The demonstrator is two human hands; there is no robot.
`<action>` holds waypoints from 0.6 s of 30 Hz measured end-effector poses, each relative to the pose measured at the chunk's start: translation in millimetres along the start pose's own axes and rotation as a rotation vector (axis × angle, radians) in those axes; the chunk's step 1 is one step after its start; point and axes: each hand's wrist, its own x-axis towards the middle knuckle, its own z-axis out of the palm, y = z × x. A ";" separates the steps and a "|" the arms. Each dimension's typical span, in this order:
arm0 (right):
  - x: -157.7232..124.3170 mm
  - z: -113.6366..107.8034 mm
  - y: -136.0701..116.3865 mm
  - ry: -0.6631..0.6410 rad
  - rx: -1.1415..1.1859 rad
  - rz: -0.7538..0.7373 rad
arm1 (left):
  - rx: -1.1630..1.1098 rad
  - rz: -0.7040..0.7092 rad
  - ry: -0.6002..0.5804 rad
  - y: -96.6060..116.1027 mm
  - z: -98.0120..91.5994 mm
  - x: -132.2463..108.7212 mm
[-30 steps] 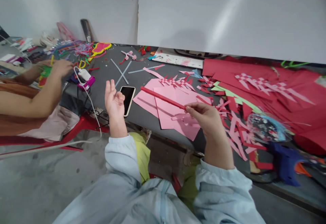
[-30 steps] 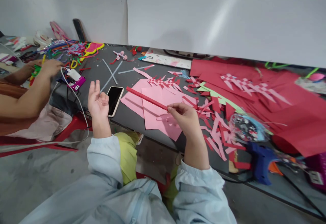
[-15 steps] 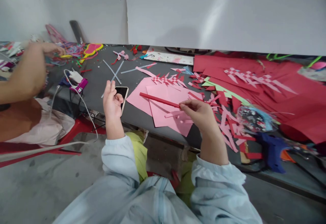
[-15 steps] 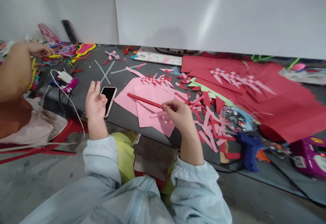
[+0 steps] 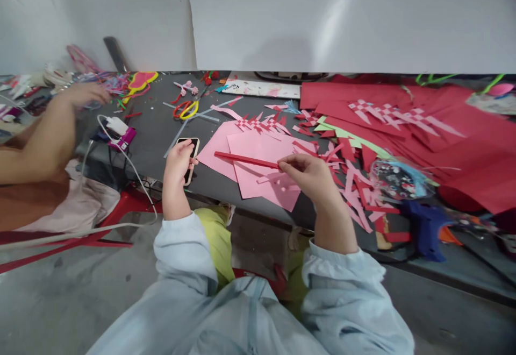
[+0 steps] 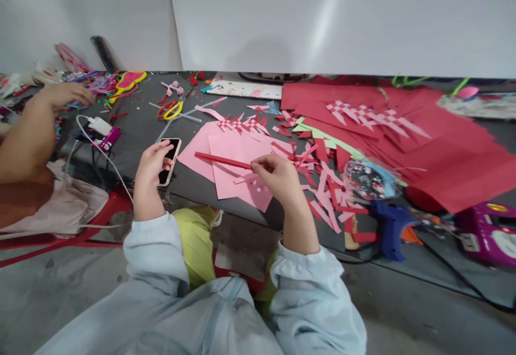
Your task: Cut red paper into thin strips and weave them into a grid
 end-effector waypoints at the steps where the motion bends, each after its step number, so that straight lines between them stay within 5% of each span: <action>1: 0.6 0.3 0.1 0.005 -0.018 -0.007 | 0.060 0.014 0.004 1.5 -1.1 2.3; 5: 3.2 3.1 1.4 0.017 -0.076 -0.015 | 0.309 0.083 0.003 11.2 1.4 26.5; 13: 0.4 9.2 -2.5 -0.015 -0.186 -0.024 | 0.833 0.126 0.099 48.1 26.3 134.2; 18: -2.8 11.6 -9.5 -0.006 -0.238 -0.028 | 1.133 0.134 0.062 57.5 31.4 171.2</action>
